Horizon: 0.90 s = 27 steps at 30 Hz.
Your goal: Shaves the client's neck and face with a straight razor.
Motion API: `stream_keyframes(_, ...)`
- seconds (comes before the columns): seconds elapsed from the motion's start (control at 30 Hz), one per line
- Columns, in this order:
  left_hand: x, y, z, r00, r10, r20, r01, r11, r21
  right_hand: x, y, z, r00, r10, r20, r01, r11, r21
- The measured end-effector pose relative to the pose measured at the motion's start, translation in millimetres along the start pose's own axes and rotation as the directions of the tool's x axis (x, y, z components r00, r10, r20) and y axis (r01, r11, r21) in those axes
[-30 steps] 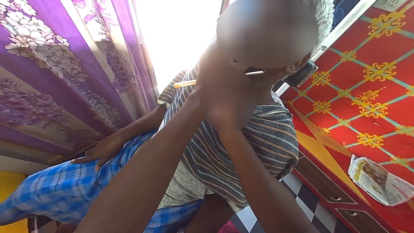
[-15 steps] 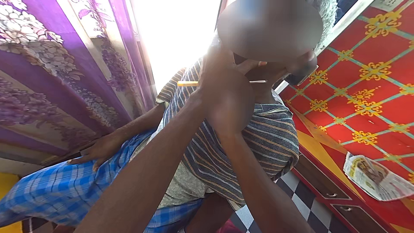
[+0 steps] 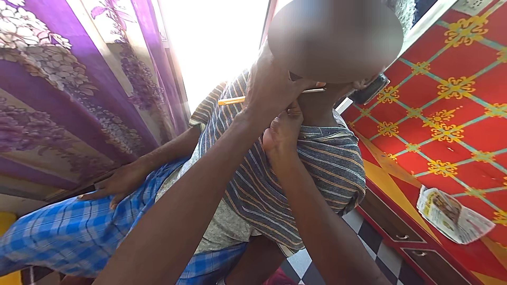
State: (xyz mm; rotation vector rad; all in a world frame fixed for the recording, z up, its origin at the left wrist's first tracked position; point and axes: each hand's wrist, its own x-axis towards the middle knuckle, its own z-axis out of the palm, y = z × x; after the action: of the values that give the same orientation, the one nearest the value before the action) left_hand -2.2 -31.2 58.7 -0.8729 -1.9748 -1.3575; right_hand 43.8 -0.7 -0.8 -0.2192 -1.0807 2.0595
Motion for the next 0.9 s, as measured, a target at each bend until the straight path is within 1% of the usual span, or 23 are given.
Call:
stream_keyframes(0.17,0.5,-1.5,-0.2,1.0,0.014,-0.012,-0.014,1.0,0.011,-7.5,-6.3,4.9,0.98,0.156,-0.122,-0.15,0.987,0.061)
stream_keyframes(0.23,0.5,-1.6,-0.6,1.0,0.009,-0.007,-0.008,1.0,0.011,-10.5,-8.4,6.6,0.968,0.185,-0.171,-0.179,0.983,0.048)
stream_keyframes(0.3,1.1,-0.8,-1.8,1.0,0.01,-0.006,-0.009,1.0,0.011,-11.3,-8.0,7.4,0.978,0.14,-0.156,-0.143,0.99,-0.011)
stream_keyframes(0.4,2.5,1.8,-5.2,1.0,-0.011,0.019,0.011,1.0,0.023,-6.2,-2.5,4.7,0.999,-0.025,-0.028,0.023,0.998,-0.058)
stream_keyframes(0.43,2.9,1.8,-5.4,1.0,-0.01,0.018,0.01,1.0,0.023,-4.7,-0.7,4.5,0.999,-0.041,-0.011,0.04,0.998,-0.056)
stream_keyframes(0.53,3.7,0.9,-4.0,1.0,0.009,0.014,-0.009,1.0,0.009,-5.7,1.1,4.0,0.996,0.052,-0.069,-0.053,0.998,-0.017)
stream_keyframes(0.63,3.5,1.1,-5.5,0.999,0.005,0.033,-0.006,1.0,0.027,-9.9,-0.3,3.8,0.974,0.165,-0.156,-0.161,0.986,0.034)
stream_keyframes(0.7,3.7,1.9,-5.5,0.999,-0.002,0.047,0.001,1.0,0.025,-12.4,-3.1,3.6,0.964,0.189,-0.187,-0.183,0.982,0.05)
stream_keyframes(0.77,5.3,1.9,-6.0,0.996,-0.027,0.089,0.027,1.0,0.009,-18.6,-6.7,-1.4,0.971,0.173,-0.166,-0.166,0.985,0.054)
stream_keyframes(0.83,7.7,1.0,-9.7,0.986,-0.078,0.145,0.086,0.995,-0.048,-33.8,-17.8,-14.9,0.987,0.137,-0.086,-0.137,0.991,0.006)
stream_keyframes(0.87,7.9,-0.2,-13.7,0.979,-0.112,0.168,0.129,0.987,-0.092,-45.7,-28.0,-27.5,0.992,0.121,-0.017,-0.122,0.991,-0.05)
stream_keyframes(0.9,6.6,-2.5,-19.7,0.977,-0.143,0.161,0.167,0.975,-0.144,-59.0,-41.5,-44.3,0.99,0.112,0.084,-0.1,0.986,-0.13)
